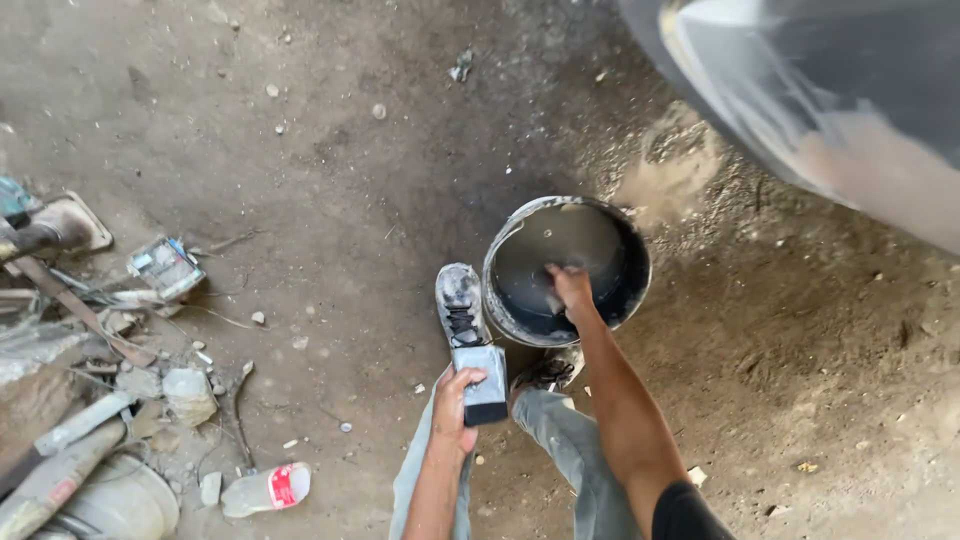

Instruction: The person sands the rear bumper of a silver car using a sanding block, repeatedly dipping it into a bucket of water. They work on the lower section and the area around the taillight, smoothing the surface.

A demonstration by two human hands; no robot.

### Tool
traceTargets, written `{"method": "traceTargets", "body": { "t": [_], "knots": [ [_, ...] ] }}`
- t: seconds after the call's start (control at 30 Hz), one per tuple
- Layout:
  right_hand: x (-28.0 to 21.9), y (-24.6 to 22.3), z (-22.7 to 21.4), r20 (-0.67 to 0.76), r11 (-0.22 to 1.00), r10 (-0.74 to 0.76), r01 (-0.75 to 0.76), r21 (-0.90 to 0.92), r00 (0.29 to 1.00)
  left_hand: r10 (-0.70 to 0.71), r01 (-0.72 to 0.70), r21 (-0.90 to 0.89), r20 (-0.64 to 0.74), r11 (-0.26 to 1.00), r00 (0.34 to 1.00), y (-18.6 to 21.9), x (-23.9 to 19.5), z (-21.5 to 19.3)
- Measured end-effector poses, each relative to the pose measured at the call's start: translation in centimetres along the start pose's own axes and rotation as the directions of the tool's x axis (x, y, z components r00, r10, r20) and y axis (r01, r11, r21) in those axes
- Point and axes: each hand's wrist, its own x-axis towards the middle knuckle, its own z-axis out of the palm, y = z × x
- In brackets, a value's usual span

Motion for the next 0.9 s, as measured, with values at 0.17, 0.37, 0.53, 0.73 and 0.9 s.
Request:
{"method": "traceTargets", "body": {
  "t": [0.17, 0.37, 0.53, 0.73, 0.9],
  "knots": [
    [-9.4, -8.9, -0.2, 0.266, 0.877, 0.168, -0.267, 0.398, 0.949, 0.041, -0.025, -0.092, 0.174, 0.995, 0.984, -1.1, 1.2, -1.6],
    [-34.7, -23.4, -4.5, 0.420, 0.943, -0.103, -0.046, 0.328, 0.902, -0.060, 0.092, -0.121, 0.246, 0.988, 0.967, -6.1, -0.5, 13.1],
    [-48.7, -34.8, -9.1, 0.511, 0.652, -0.506, 0.696, -0.300, 0.695, 0.343, -0.258, -0.258, 0.377, 0.931, 0.860, -7.1, -7.4, 36.5],
    [-58.3, -48.6, -15.8, 0.801, -0.572, -0.335, 0.569, -0.591, 0.496, 0.623, -0.625, 0.062, 0.052, 0.778, 0.780, 0.0, -17.7, 47.0],
    [-59.1, -60.3, -17.0, 0.894, -0.971, -0.133, 0.127, -0.205, 0.428, 0.642, -0.645, 0.060, -0.201, 0.762, 0.740, 1.8, -27.2, 48.0]
  ]
}}
